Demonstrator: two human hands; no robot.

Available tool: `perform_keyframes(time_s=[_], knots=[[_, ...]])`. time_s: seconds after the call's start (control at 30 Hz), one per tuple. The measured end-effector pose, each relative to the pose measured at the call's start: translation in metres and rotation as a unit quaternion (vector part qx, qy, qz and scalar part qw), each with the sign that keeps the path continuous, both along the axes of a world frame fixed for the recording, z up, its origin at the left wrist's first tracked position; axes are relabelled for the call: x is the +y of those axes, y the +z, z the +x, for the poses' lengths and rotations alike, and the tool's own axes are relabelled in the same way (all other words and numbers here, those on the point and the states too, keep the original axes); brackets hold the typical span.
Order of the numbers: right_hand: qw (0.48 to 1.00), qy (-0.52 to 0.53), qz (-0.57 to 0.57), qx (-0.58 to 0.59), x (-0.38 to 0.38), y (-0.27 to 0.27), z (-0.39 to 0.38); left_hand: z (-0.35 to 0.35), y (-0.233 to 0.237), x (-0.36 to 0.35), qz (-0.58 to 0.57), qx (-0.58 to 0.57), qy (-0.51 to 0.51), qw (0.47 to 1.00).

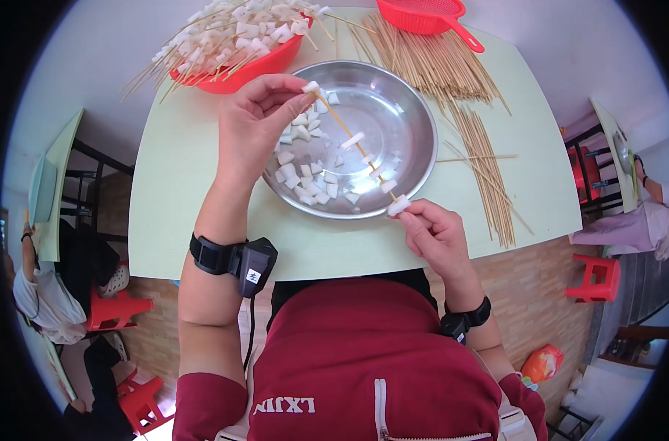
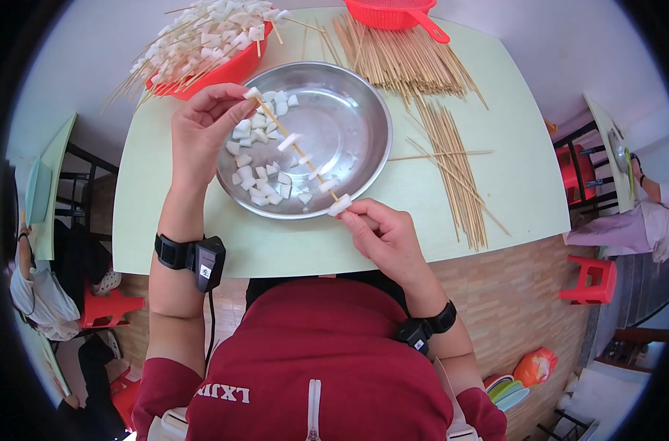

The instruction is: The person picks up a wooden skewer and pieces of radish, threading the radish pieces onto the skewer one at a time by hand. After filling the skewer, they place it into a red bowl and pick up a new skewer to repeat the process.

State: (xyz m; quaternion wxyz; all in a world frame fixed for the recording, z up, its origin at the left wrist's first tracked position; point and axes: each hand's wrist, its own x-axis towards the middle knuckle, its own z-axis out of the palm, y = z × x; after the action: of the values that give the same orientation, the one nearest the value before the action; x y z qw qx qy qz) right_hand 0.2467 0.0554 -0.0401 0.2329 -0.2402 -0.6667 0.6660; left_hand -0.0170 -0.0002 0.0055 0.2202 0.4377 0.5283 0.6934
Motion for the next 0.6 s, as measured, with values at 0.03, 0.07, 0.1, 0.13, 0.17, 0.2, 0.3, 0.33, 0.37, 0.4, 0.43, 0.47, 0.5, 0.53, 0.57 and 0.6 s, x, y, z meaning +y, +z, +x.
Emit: perform_keyframes(time_s=[0.03, 0.07, 0.1, 0.13, 0.17, 0.2, 0.3, 0.33, 0.37, 0.4, 0.43, 0.47, 0.5, 0.53, 0.57, 0.6], knots=[[1.000, -0.001, 0.000, 0.000, 0.0004, -0.0010, 0.0005, 0.0000, -0.0004, 0.0000, 0.000, 0.000, -0.001, 1.000], [1.000, -0.007, 0.027, 0.001, 0.0013, -0.0024, 0.0011, -0.0002, -0.0011, -0.0002, 0.004, 0.009, -0.002, 1.000], [0.998, -0.013, 0.055, 0.003, 0.0020, -0.0037, 0.0014, -0.0007, -0.0015, -0.0005, 0.009, 0.019, -0.004, 1.000], [0.998, -0.013, 0.055, 0.002, 0.0024, -0.0048, 0.0014, -0.0008, -0.0013, -0.0008, 0.009, 0.018, -0.004, 1.000], [0.998, -0.013, 0.065, 0.004, 0.0027, -0.0058, 0.0014, -0.0009, -0.0005, -0.0012, 0.011, 0.032, -0.004, 0.999], [0.997, -0.012, 0.075, 0.005, 0.0029, -0.0062, 0.0015, -0.0010, 0.0003, -0.0016, 0.014, 0.046, -0.003, 0.999], [1.000, -0.004, 0.008, -0.004, 0.0005, 0.0014, 0.0006, -0.0024, 0.0017, -0.0029, 0.004, 0.057, -0.009, 0.998], [1.000, -0.005, 0.009, -0.005, 0.0011, 0.0017, 0.0014, -0.0023, 0.0019, -0.0033, 0.004, 0.056, -0.009, 0.998], [1.000, 0.017, -0.002, -0.004, 0.0023, 0.0021, 0.0028, -0.0022, 0.0020, -0.0036, -0.002, 0.058, -0.011, 0.998], [0.999, 0.038, -0.012, -0.004, 0.0031, 0.0026, 0.0036, -0.0022, 0.0020, -0.0038, -0.008, 0.060, -0.014, 0.998], [0.999, 0.038, -0.011, -0.005, 0.0034, 0.0030, 0.0038, -0.0027, 0.0016, -0.0036, -0.008, 0.059, -0.014, 0.998], [0.999, 0.031, -0.008, -0.005, 0.0033, 0.0032, 0.0035, -0.0038, 0.0010, -0.0033, -0.005, 0.057, -0.018, 0.998], [1.000, 0.024, -0.006, -0.006, 0.0031, 0.0032, 0.0030, -0.0041, 0.0006, -0.0029, -0.003, 0.056, -0.023, 0.998], [1.000, 0.024, -0.005, -0.006, 0.0028, 0.0020, 0.0022, -0.0035, 0.0005, -0.0029, -0.003, 0.055, -0.024, 0.998], [1.000, 0.004, 0.023, -0.006, 0.0023, 0.0000, 0.0009, -0.0030, 0.0008, -0.0030, -0.005, 0.053, -0.025, 0.998], [0.999, -0.016, 0.052, -0.005, 0.0017, -0.0011, -0.0004, -0.0027, 0.0009, -0.0031, -0.007, 0.052, -0.027, 0.998]])
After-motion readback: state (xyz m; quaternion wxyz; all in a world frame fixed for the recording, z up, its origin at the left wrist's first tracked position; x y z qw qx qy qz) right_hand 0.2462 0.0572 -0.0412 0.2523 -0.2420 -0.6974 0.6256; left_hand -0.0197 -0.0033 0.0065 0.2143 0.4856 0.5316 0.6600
